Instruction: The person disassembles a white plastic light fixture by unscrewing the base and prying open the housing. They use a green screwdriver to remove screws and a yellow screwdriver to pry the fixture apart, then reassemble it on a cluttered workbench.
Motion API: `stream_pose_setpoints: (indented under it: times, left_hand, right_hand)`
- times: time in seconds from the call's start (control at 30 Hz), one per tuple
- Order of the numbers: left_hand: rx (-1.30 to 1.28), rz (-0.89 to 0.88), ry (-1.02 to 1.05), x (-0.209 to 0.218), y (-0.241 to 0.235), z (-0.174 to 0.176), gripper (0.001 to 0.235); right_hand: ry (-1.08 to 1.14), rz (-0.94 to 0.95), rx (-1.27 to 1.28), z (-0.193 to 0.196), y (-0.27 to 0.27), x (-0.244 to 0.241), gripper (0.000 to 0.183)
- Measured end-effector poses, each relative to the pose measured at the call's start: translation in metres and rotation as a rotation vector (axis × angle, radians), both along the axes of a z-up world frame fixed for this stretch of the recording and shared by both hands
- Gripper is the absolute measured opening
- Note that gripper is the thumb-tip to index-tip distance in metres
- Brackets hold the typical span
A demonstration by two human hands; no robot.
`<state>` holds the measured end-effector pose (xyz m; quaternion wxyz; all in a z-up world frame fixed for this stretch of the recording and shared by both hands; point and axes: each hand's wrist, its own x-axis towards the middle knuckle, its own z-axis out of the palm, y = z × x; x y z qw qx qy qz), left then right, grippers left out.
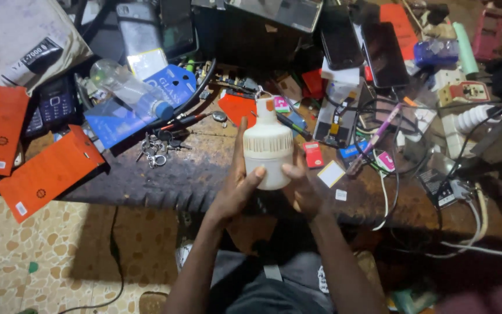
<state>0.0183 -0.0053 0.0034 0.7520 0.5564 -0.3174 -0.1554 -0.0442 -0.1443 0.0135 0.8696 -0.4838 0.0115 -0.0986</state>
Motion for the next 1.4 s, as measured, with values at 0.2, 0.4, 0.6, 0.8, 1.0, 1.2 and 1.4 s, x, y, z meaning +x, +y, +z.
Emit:
stream_pose_setpoints:
  times: [0.2, 0.4, 0.6, 0.8, 1.0, 1.2, 1.4]
  left_hand:
    - [0.039, 0.094, -0.042, -0.003, -0.001, 0.0, 0.095]
    - [0.041, 0.152, -0.071, -0.006, -0.006, -0.006, 0.093]
    - [0.072, 0.237, -0.106, -0.007, -0.011, -0.015, 0.091]
    - [0.115, 0.282, -0.064, -0.013, -0.015, 0.005, 0.097]
    - [-0.026, 0.299, -0.057, -0.007, -0.012, -0.007, 0.097]
    - [0.049, 0.198, -0.14, -0.014, 0.0, 0.016, 0.092]
    - [0.046, 0.16, -0.147, -0.012, -0.001, 0.02, 0.092]
  right_hand:
    - [0.248, 0.13, -0.808, 0.018, -0.03, 0.006, 0.08]
    - [0.228, 0.032, -0.761, 0.029, -0.021, 0.004, 0.074]
    - [0.009, -0.208, -0.565, -0.031, -0.02, 0.014, 0.055]
    - [0.059, -0.085, -0.423, 0.001, -0.007, 0.004, 0.056]
    - [0.128, -0.009, -0.784, 0.026, -0.014, -0.006, 0.078]
    - [0.225, -0.021, -0.974, 0.011, -0.024, 0.002, 0.074]
    - [0.329, -0.076, -1.05, 0.004, -0.015, 0.006, 0.08]
